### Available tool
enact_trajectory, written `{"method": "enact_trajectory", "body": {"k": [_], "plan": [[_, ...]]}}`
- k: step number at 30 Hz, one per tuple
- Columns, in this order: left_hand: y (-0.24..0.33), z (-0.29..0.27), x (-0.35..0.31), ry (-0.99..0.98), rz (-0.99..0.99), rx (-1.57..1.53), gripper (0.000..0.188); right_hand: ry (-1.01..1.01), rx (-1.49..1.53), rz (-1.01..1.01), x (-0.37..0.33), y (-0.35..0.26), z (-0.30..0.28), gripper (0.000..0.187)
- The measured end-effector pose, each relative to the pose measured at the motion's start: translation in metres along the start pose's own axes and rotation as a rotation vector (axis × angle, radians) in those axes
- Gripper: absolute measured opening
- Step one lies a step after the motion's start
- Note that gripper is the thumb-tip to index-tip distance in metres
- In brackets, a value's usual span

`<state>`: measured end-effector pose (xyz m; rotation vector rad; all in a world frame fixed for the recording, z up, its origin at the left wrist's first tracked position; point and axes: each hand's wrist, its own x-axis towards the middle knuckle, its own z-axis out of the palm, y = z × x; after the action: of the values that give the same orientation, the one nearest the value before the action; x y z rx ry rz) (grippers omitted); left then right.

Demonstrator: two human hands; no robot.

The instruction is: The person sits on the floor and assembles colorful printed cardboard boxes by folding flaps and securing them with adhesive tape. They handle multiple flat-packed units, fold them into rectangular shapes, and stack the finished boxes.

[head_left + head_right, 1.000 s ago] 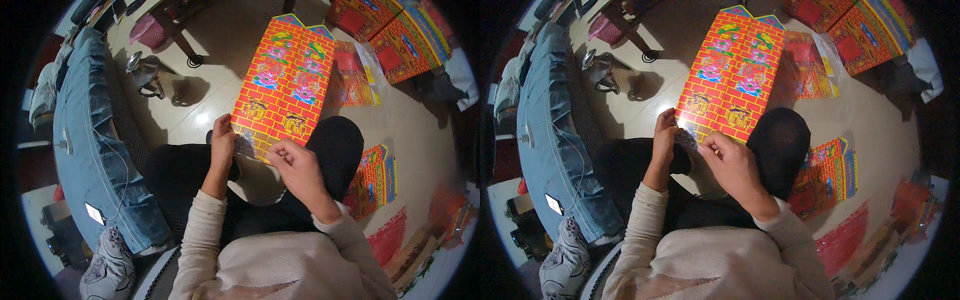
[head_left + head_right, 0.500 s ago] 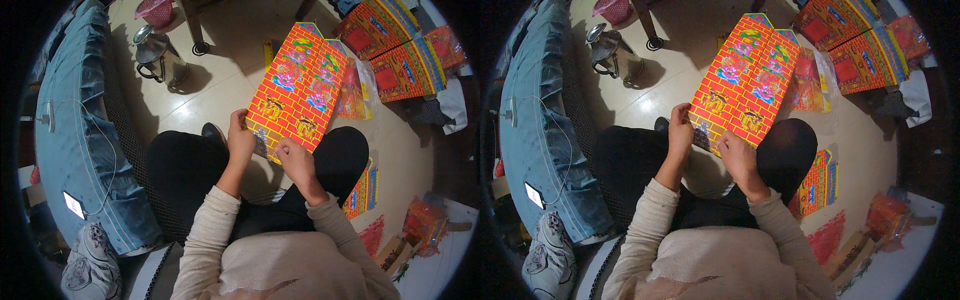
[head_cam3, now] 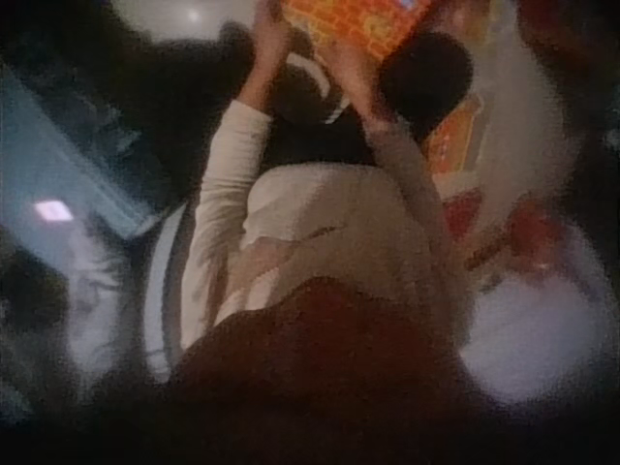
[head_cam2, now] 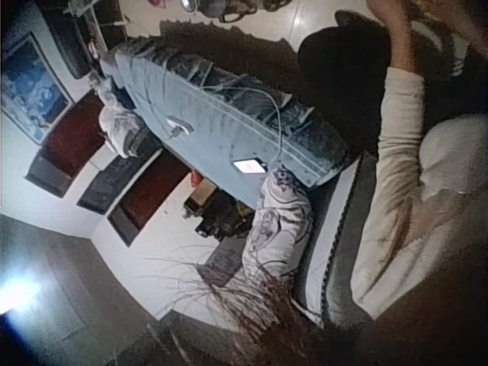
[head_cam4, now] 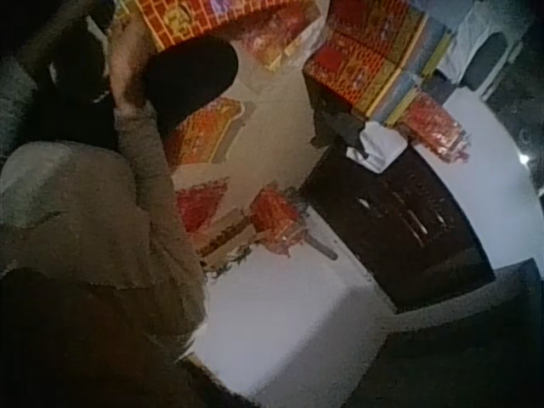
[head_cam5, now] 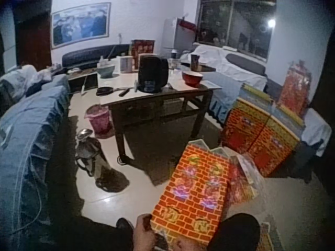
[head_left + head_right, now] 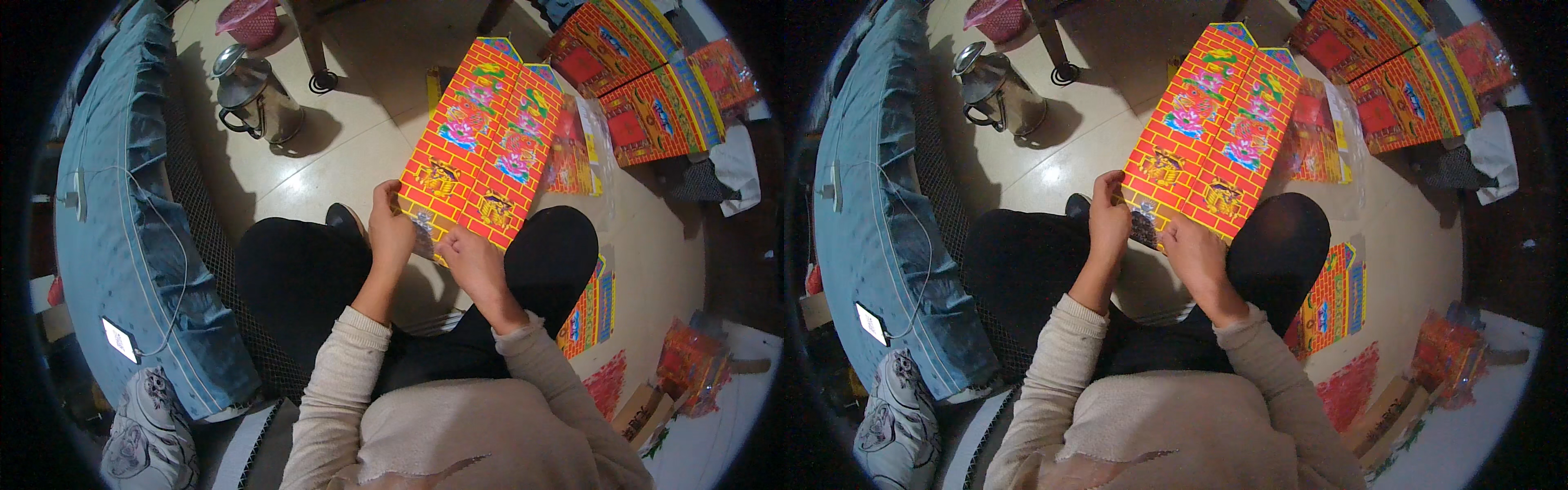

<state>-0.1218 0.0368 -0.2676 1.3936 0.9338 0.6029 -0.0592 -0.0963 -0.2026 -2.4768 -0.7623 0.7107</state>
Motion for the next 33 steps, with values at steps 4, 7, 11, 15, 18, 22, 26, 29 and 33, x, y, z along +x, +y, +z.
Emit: {"method": "enact_trajectory", "body": {"k": [4,7,11,15,18,22,26,29,33], "plan": [[0.003,-0.002,-0.001,-0.008,-0.009,0.031,0.048,0.037,-0.093,-0.056,0.004,-0.003,0.001,0.021],[0.007,-0.001,-0.002,-0.009,-0.011,0.042,0.048,0.029,-0.115,-0.036,0.005,-0.003,0.001,0.021],[0.014,-0.002,-0.003,-0.021,-0.033,0.08,0.047,0.04,-0.166,-0.055,0.006,0.001,0.003,0.023],[0.001,-0.002,0.0,-0.004,-0.007,0.072,0.047,0.068,-0.221,-0.116,0.006,0.002,0.004,0.027],[-0.001,-0.001,0.001,-0.002,-0.016,0.075,0.047,0.077,-0.336,-0.042,0.007,-0.001,0.001,0.029],[0.003,0.0,0.002,-0.015,-0.018,0.068,0.049,0.069,-0.32,-0.066,0.004,0.009,-0.006,0.032],[0.008,0.001,-0.002,0.005,-0.011,0.189,0.052,0.073,-0.243,-0.089,-0.011,0.002,-0.032,0.029],[-0.005,0.001,0.004,-0.023,0.007,0.217,0.056,0.327,0.034,-0.211,-0.029,0.001,-0.083,0.02],[-0.007,-0.003,0.005,-0.104,-0.014,0.178,0.058,0.854,0.356,-0.019,-0.041,0.038,-0.146,0.004]]}}
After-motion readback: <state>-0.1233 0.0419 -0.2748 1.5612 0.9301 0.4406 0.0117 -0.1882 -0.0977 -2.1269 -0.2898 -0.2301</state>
